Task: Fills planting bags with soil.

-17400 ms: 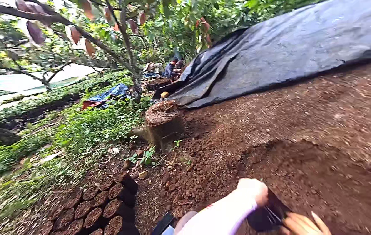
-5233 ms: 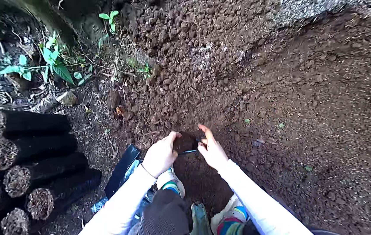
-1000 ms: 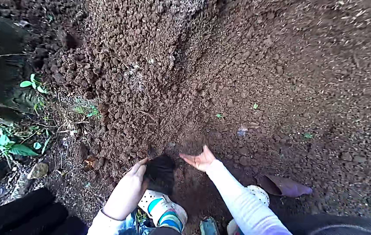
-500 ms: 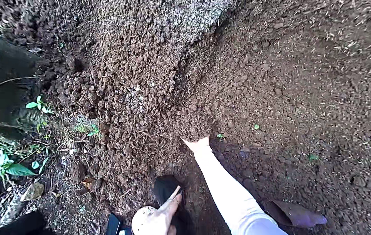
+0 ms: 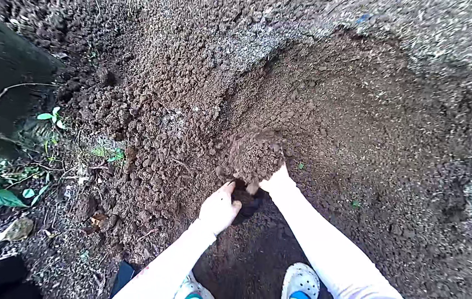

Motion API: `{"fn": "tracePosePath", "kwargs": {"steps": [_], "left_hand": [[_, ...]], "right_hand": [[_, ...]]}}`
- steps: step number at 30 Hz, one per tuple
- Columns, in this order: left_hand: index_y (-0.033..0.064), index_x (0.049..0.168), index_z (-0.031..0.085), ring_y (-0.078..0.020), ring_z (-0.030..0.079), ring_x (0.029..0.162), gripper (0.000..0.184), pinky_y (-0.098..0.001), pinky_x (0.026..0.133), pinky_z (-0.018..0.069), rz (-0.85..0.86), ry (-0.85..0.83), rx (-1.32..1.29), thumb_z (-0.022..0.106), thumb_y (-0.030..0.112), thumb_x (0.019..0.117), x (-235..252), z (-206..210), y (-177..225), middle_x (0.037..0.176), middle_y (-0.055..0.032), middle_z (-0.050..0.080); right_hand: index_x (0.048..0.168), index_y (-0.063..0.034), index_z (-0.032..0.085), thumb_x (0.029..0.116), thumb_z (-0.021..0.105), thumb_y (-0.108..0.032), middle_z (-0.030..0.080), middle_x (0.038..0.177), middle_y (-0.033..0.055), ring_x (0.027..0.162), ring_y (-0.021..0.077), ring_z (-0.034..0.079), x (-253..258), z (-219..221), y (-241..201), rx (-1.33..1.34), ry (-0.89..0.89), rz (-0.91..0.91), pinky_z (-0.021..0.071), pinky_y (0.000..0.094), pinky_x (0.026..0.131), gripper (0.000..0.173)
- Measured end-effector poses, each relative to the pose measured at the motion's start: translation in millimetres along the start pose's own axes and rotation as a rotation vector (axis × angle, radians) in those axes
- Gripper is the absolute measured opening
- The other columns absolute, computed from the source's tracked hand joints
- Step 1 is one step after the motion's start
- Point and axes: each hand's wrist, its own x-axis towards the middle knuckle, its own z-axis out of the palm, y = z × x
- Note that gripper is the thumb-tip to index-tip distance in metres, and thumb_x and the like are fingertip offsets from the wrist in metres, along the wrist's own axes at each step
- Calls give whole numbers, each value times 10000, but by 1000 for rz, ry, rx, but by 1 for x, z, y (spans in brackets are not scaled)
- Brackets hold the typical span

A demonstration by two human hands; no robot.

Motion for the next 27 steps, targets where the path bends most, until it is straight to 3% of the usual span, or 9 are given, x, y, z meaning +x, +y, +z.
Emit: {"fn": "tracePosePath", "kwargs": {"steps": [3,5,10,15,18,20,22,25,27], "left_hand": [[83,1458,549,-331,555,1356,443,-578,1109,434,-30,68,67,518,266,1056,0,4,6,1472,-152,571],[20,1429,555,-349,561,1344,427,-542,1129,430,5,75,42,553,114,1012,-2,8,6,1440,-202,581],[-97,1198,632,-388,630,1197,313,-546,1046,481,-14,-47,57,628,137,990,-22,7,16,1261,-272,634],[-85,1459,464,-353,534,1369,579,-494,1163,399,58,-11,47,665,46,933,-37,17,12,1469,-255,533],[-143,1455,424,-365,467,1427,584,-468,1196,350,50,-12,88,646,19,940,-45,20,9,1504,-296,473],[-114,1502,390,-336,433,1465,649,-450,1220,323,59,22,47,674,36,939,-47,21,4,1556,-269,439],[-50,1574,317,-306,407,1490,745,-435,1232,307,63,47,19,687,44,935,-47,20,-2,1610,-217,393],[36,1613,290,-256,414,1491,785,-424,1229,321,60,88,-24,672,30,927,-44,19,-12,1655,-129,354],[56,1615,304,-233,388,1508,743,-408,1236,313,118,99,-28,628,21,947,-40,19,-21,1678,-106,315]], "right_hand": [[1213,-200,590,960,102,-794,695,1029,53,973,198,675,-30,-3,-3,33,-106,81,580,457,808,809],[1244,-199,589,949,130,-812,698,1079,73,1019,231,673,-53,-6,-1,54,-101,97,572,503,845,821],[1272,-172,567,990,102,-752,697,1101,86,1018,234,677,-105,-16,12,-28,-33,73,575,481,833,795],[1313,-91,545,1125,251,-420,694,1095,88,968,174,695,-125,-3,27,-316,114,-62,594,373,813,480],[1479,-43,471,1134,322,-325,535,1462,133,1312,183,537,-135,9,30,-612,227,-105,453,386,1077,470],[1509,-6,435,1138,335,-275,420,1577,183,1446,240,413,-138,14,31,-850,206,-86,347,431,1169,469],[1492,36,441,1114,433,-210,383,1597,215,1472,278,396,-136,8,31,-1193,115,-112,355,443,1191,451],[1398,29,571,1022,624,-275,388,1571,242,1327,295,550,-133,-1,35,-1710,125,-334,478,361,1087,487],[1544,19,376,987,668,-422,353,1568,285,1322,360,555,-127,-2,36,-1850,196,-237,492,428,1083,768]]}}
